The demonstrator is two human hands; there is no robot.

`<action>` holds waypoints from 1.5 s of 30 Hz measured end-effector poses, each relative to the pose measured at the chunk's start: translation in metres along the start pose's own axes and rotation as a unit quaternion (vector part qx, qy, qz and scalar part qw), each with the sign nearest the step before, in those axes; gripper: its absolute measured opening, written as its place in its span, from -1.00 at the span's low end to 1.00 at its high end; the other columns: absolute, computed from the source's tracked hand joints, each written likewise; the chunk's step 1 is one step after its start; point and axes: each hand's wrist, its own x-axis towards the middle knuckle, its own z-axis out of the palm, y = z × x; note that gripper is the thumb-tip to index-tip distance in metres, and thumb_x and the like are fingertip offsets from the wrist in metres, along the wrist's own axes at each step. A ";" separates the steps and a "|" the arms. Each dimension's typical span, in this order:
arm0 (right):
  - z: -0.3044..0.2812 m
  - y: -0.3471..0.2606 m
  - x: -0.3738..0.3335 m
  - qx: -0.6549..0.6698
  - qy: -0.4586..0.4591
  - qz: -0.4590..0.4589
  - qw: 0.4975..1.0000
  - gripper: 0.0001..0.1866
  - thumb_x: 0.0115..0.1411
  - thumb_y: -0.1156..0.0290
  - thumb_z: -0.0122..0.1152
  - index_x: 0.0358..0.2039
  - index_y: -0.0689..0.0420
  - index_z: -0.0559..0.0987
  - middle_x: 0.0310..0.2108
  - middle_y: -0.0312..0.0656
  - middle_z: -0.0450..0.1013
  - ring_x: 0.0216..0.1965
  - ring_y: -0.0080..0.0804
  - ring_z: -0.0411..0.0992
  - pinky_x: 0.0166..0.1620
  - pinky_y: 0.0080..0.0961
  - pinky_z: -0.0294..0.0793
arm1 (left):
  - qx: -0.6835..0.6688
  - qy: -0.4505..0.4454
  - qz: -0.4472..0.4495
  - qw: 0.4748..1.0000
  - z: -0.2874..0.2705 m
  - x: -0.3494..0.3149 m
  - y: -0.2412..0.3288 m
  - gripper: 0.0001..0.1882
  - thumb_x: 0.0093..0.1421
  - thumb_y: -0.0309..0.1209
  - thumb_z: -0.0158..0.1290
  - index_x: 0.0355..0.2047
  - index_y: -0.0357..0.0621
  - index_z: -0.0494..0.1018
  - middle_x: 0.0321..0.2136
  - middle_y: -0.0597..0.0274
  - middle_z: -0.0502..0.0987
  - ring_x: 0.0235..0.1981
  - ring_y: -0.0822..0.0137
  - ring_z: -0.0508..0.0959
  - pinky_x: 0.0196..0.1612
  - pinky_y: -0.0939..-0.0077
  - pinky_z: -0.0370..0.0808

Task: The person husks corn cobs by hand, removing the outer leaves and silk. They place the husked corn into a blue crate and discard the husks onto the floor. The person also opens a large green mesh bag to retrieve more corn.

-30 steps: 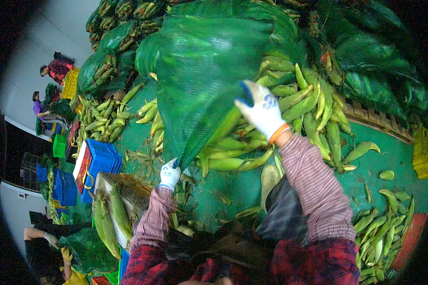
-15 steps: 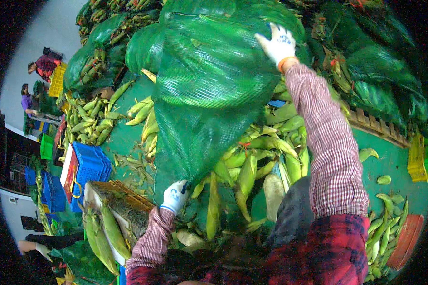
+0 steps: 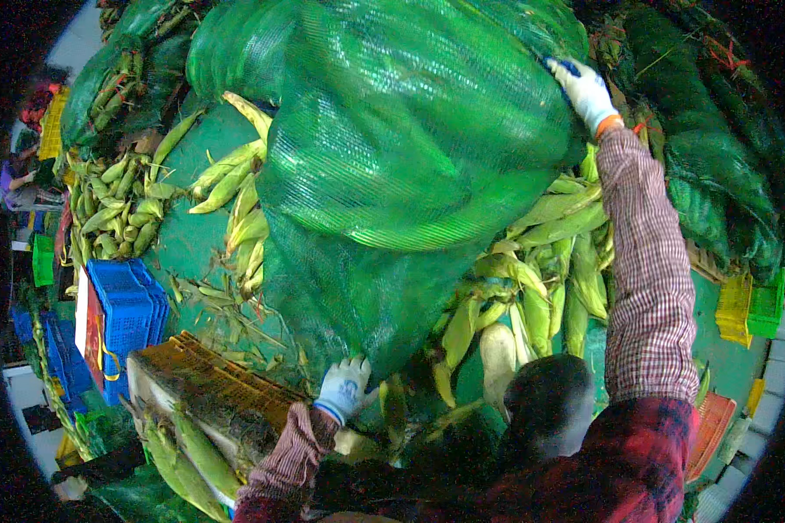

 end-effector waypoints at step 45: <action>-0.355 -0.247 -0.231 0.069 -0.273 -0.141 0.949 -0.72 -0.07 0.34 0.36 -0.32 0.11 0.55 -0.46 -0.03 0.51 -0.37 -0.15 0.54 -0.32 -0.24 0.48 | -0.528 0.257 -0.027 0.809 -0.585 -0.210 0.227 -0.56 0.12 -0.08 0.28 -0.29 -0.28 0.60 -0.48 0.03 0.61 -0.49 0.17 0.56 -0.31 0.33 0.50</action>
